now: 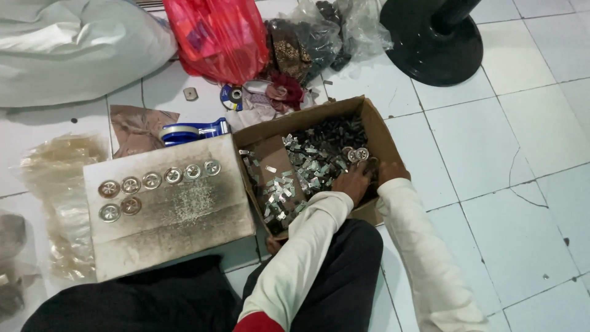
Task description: Manually assembling small metal hardware components by joining bases and stems on a template board.
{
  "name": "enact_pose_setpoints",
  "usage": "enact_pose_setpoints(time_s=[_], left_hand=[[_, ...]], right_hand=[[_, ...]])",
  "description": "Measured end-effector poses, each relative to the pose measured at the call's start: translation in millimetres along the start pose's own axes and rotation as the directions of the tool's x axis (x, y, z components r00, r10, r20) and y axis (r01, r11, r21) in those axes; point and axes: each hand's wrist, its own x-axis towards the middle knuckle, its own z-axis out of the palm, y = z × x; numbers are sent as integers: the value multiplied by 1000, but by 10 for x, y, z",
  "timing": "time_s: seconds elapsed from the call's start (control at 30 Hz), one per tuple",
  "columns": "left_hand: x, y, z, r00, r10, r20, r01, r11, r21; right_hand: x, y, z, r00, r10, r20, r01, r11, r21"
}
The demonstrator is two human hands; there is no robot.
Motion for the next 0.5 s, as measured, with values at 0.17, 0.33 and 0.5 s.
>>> enact_pose_setpoints(time_s=[0.17,0.33,0.5], left_hand=[[442,-22,535,996,28,79,-50,955,291],[283,95,168,997,63,35,-71,924,375],[123,107,-172,998,-12,-59,8,998,-62]], right_hand=[[-132,-199,-266,999,20,44,-16,995,-97],[-183,-266,-333,996,15,82,-6,994,-111],[-49,-154,6,1000,4,15,-3,995,-102]])
